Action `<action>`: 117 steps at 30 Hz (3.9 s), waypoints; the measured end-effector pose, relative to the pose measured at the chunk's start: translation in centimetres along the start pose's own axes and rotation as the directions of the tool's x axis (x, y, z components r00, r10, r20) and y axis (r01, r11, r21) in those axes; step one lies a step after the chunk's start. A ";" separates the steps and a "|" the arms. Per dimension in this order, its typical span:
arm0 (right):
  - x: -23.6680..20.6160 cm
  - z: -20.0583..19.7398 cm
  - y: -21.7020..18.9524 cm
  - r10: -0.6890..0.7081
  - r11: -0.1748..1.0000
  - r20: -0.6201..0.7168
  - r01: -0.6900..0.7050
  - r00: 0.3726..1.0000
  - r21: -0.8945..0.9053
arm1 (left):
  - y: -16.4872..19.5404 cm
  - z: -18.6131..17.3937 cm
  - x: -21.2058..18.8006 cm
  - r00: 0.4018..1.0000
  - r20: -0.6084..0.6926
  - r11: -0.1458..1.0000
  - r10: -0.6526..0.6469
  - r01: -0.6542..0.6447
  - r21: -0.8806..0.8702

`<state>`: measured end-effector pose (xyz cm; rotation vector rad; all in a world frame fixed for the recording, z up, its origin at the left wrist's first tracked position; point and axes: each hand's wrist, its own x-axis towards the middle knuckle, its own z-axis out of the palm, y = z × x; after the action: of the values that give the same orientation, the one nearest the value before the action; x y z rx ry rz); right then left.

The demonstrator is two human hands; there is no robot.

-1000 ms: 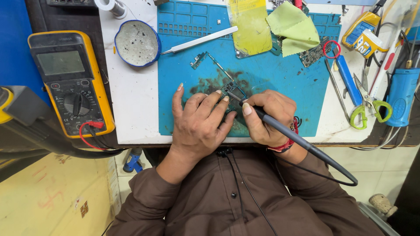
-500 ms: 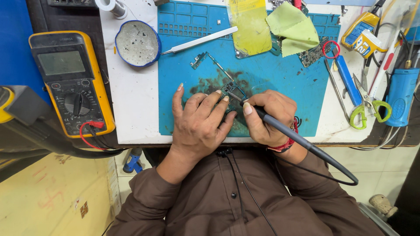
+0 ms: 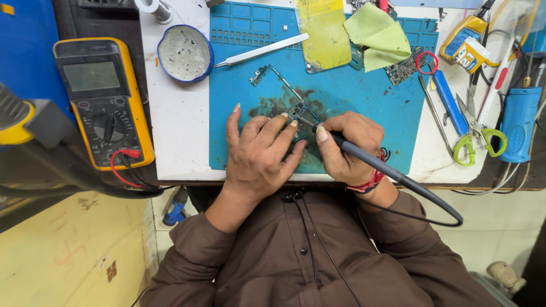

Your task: The person uses a soldering iron to apply heat to specific points on a small green circuit board. They hold the board steady with their left hand while manipulating the soldering iron with their right hand. The person occasionally uses tweezers to adjust small components on the board.

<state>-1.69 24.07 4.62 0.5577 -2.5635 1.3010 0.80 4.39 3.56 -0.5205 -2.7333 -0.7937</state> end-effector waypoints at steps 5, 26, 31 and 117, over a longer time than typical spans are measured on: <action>-1.8 -0.9 -0.2 0.101 0.990 -0.158 -0.084 0.982 0.114 | 1.2 -0.4 -0.7 1.000 -0.016 1.000 0.005 -0.006 -0.006; -3.5 -4.7 -2.5 -0.042 0.999 -0.162 0.045 0.986 0.015 | 0.2 -0.8 6.0 0.991 0.016 0.895 0.132 -0.126 0.429; -2.4 -4.2 -2.8 -0.112 0.986 -0.024 0.108 0.993 -0.124 | 0.8 -3.1 4.2 0.973 -0.220 0.996 -0.074 0.061 -0.065; -0.4 -0.6 1.6 0.153 0.978 0.075 -0.162 0.985 0.132 | -1.8 0.6 1.1 0.928 -0.014 0.650 -0.373 0.250 -0.718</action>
<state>-1.96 25.48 3.68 0.4335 -2.6305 1.5468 -0.96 3.62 2.58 -0.0762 -2.2985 -1.9210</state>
